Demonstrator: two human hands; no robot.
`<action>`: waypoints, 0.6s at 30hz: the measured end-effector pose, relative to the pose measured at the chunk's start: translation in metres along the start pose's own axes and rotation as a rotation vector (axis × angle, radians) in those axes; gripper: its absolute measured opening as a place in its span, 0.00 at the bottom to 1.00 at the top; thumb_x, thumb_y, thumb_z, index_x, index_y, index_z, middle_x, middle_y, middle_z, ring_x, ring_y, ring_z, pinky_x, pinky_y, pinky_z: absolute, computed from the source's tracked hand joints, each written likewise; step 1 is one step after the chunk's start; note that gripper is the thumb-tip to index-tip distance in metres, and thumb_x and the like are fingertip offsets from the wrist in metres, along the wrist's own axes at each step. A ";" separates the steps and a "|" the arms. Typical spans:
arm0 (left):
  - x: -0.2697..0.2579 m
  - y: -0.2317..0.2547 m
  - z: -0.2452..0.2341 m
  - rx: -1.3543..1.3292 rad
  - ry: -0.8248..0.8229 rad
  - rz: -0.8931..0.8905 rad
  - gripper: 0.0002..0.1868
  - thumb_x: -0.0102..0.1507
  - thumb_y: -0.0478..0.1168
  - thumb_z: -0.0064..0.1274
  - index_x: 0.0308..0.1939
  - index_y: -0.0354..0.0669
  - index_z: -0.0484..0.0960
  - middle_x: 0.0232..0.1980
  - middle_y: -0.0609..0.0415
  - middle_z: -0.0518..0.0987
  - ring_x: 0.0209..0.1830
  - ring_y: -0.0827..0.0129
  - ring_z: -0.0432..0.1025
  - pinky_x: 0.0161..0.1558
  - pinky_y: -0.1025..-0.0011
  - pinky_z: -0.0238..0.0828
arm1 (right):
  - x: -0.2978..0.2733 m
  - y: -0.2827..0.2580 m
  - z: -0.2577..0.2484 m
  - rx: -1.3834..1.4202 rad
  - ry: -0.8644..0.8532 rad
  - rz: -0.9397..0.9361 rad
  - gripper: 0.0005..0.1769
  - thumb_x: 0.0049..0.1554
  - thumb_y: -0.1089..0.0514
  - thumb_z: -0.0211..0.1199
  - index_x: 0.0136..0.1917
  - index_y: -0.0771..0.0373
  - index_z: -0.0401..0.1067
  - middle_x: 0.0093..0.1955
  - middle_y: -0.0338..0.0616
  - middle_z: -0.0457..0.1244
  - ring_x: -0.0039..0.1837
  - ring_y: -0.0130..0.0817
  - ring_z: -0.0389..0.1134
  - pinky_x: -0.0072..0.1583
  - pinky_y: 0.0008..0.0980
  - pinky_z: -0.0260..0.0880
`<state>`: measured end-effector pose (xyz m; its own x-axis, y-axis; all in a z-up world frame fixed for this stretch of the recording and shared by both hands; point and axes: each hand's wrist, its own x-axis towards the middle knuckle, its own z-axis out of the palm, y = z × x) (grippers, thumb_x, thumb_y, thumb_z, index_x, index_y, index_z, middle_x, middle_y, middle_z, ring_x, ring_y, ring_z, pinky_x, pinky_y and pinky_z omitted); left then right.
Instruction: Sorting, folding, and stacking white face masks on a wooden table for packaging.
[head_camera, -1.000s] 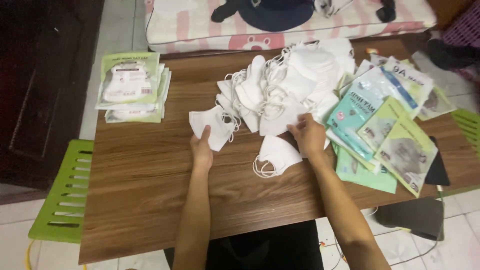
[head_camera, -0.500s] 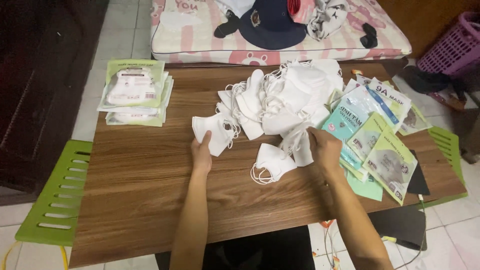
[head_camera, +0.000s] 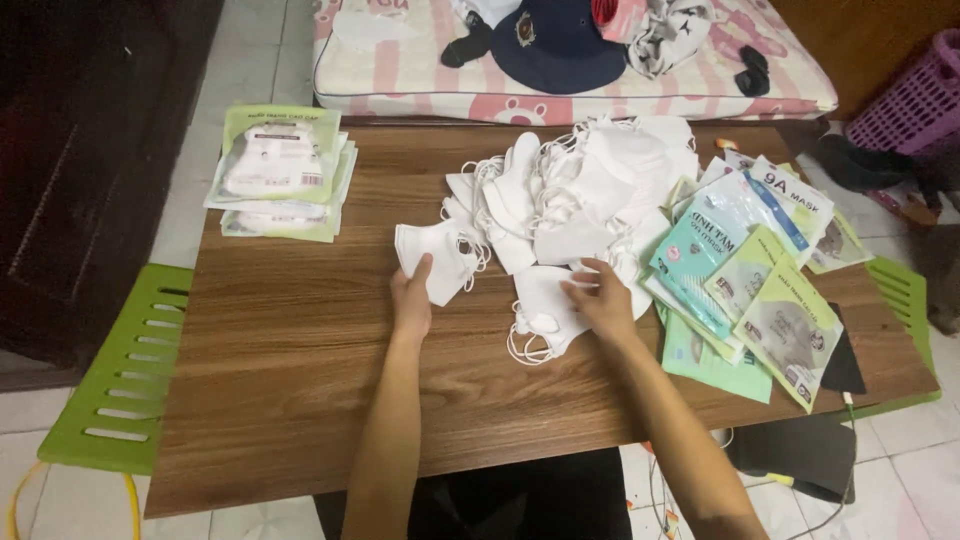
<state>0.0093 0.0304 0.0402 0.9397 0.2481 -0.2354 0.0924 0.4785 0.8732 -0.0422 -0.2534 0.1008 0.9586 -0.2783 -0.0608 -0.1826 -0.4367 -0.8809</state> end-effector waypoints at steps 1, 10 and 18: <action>0.001 -0.001 0.000 0.003 0.003 -0.005 0.24 0.68 0.47 0.59 0.59 0.32 0.77 0.55 0.43 0.80 0.60 0.60 0.72 0.61 0.57 0.71 | 0.000 -0.004 0.002 0.000 -0.003 0.006 0.34 0.54 0.56 0.75 0.71 0.65 0.67 0.58 0.63 0.69 0.56 0.52 0.73 0.47 0.40 0.79; 0.004 -0.003 -0.001 0.033 0.012 -0.027 0.25 0.67 0.49 0.60 0.59 0.33 0.77 0.53 0.44 0.80 0.58 0.62 0.72 0.60 0.57 0.71 | 0.007 -0.029 -0.002 -0.675 -0.119 0.051 0.50 0.44 0.43 0.81 0.73 0.63 0.65 0.69 0.62 0.58 0.65 0.67 0.68 0.65 0.58 0.70; 0.010 -0.009 -0.002 0.074 0.021 -0.023 0.24 0.67 0.48 0.59 0.58 0.33 0.78 0.52 0.46 0.80 0.57 0.63 0.73 0.60 0.59 0.72 | 0.023 0.037 -0.021 -0.266 0.017 -0.085 0.08 0.52 0.57 0.76 0.45 0.57 0.81 0.39 0.48 0.70 0.41 0.42 0.73 0.45 0.37 0.72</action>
<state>0.0168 0.0305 0.0291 0.9300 0.2562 -0.2637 0.1385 0.4204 0.8967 -0.0311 -0.2938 0.0768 0.9695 -0.2445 0.0182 -0.1547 -0.6676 -0.7282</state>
